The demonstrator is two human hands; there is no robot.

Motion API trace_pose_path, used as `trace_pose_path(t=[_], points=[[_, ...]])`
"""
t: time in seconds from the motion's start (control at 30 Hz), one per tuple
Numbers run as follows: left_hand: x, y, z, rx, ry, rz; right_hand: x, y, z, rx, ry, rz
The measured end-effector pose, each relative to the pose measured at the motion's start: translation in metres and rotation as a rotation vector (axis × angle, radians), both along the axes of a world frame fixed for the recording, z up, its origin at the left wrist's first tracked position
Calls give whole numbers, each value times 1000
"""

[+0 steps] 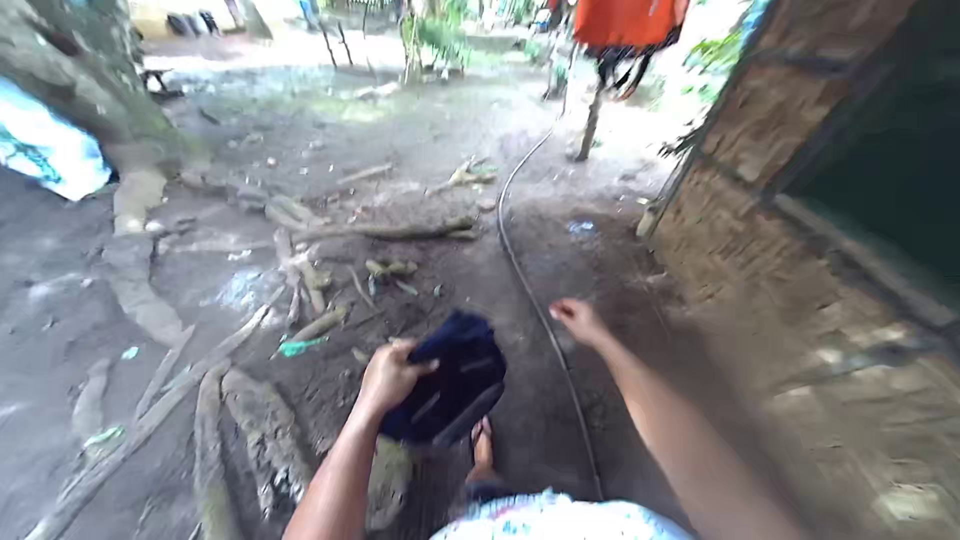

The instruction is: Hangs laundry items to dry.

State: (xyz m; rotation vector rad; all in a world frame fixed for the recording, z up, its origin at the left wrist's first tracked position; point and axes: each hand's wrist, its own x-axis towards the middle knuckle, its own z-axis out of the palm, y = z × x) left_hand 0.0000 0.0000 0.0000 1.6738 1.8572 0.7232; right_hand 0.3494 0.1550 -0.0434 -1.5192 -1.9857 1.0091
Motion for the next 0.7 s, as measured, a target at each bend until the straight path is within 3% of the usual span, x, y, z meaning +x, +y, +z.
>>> trace_pose_path(t=[0.13, 0.3, 0.43, 0.6, 0.7], points=[[-34, 151, -10, 175, -12, -147, -83, 122, 5, 256, 172, 140], [-52, 315, 8, 264, -13, -313, -110, 250, 21, 385, 197, 218], [-55, 445, 1, 272, 45, -397, -115, 362, 12, 269, 151, 297], [-55, 608, -28, 203, 125, -389, -128, 514, -38, 148, 205, 344], [-56, 703, -37, 102, 136, -350, -132, 606, -54, 29, 307, 272]])
